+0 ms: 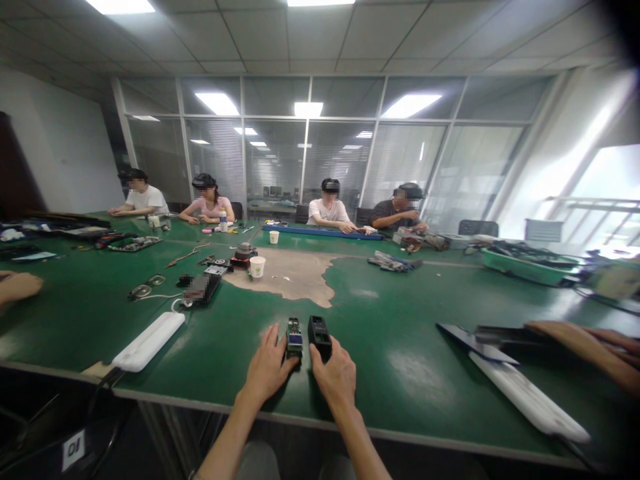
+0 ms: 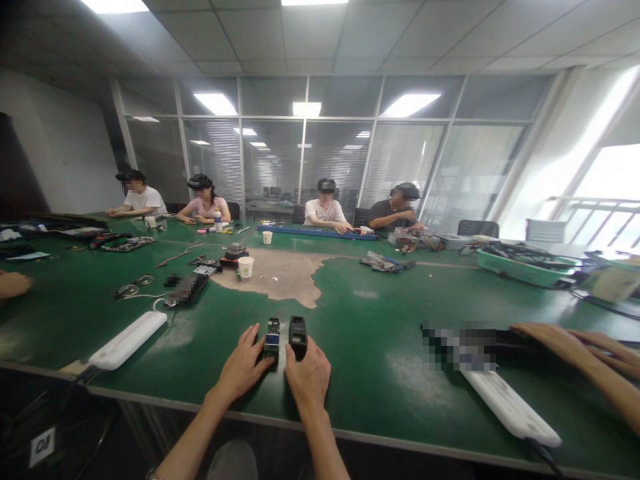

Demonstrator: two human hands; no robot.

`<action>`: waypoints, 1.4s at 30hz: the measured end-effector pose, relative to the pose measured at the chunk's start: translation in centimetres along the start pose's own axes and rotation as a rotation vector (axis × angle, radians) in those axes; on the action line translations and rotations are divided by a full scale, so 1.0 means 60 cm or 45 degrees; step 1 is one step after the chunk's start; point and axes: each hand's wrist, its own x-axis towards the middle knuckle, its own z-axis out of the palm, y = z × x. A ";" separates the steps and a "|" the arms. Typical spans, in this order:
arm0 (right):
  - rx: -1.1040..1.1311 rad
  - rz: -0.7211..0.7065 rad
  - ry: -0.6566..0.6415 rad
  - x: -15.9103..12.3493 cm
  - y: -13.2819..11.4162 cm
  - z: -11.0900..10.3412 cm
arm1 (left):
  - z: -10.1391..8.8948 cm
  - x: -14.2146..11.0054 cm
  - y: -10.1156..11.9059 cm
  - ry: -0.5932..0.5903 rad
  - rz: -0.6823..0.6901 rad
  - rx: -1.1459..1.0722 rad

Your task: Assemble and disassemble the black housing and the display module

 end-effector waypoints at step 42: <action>-0.196 -0.173 -0.023 0.003 0.047 0.039 | -0.013 -0.003 0.010 -0.103 -0.123 -0.091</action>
